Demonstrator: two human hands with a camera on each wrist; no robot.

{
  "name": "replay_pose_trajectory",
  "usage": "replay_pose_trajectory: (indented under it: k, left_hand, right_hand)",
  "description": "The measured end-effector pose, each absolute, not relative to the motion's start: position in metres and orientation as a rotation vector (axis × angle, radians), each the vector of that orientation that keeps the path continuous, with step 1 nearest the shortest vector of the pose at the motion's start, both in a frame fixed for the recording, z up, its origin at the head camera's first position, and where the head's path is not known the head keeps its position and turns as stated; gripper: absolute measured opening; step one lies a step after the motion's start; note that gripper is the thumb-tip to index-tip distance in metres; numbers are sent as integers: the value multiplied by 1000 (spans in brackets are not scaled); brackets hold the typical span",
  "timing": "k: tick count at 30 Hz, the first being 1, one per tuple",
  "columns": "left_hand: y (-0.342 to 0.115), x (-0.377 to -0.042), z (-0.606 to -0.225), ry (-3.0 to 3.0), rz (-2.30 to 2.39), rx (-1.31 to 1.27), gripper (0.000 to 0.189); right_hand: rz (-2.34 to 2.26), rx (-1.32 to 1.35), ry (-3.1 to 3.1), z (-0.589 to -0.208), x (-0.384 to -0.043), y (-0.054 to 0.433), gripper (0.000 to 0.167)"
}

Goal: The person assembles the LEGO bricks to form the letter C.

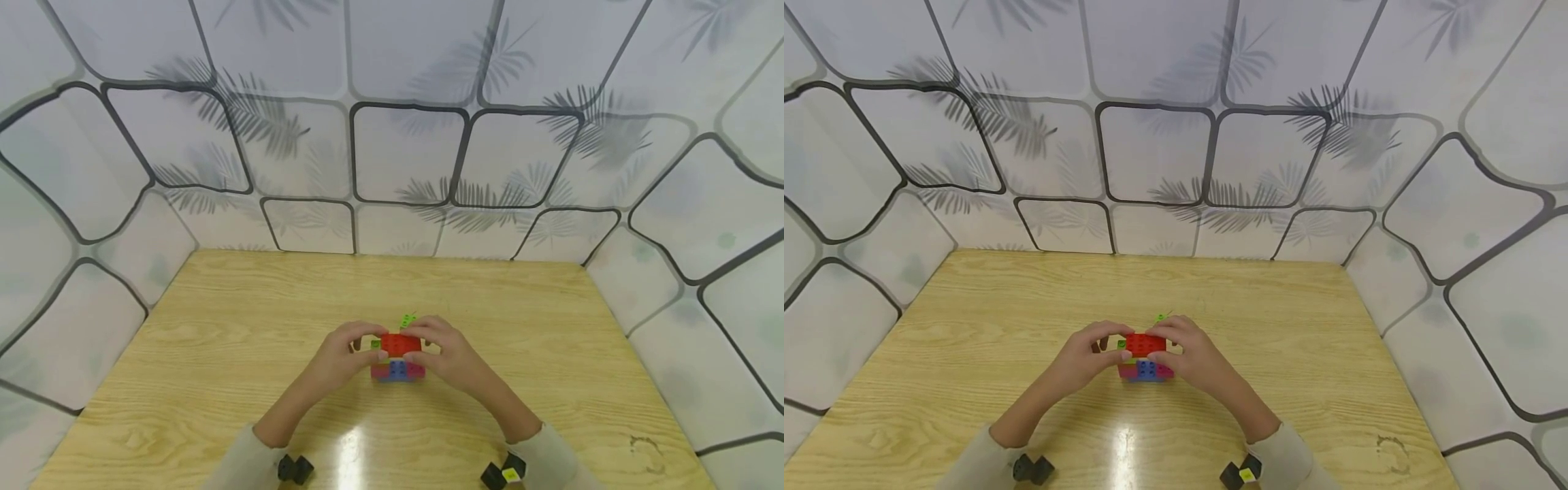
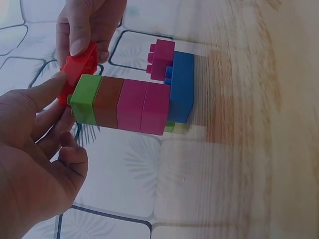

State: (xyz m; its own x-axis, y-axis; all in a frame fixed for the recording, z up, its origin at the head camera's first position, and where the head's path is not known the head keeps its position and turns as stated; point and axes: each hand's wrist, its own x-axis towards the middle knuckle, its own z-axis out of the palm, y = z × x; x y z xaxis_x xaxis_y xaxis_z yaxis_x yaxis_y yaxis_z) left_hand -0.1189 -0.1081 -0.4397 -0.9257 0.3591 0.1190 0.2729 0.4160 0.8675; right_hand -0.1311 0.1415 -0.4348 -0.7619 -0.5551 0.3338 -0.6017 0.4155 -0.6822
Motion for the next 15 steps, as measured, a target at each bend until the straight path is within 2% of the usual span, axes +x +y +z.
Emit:
replay_pose_trajectory:
  k: [15]
  left_hand:
    - [-107,-116,-439,2664,1463,543,37]
  right_hand:
    - [1323,1019,-2646,-435,-130,141,36]
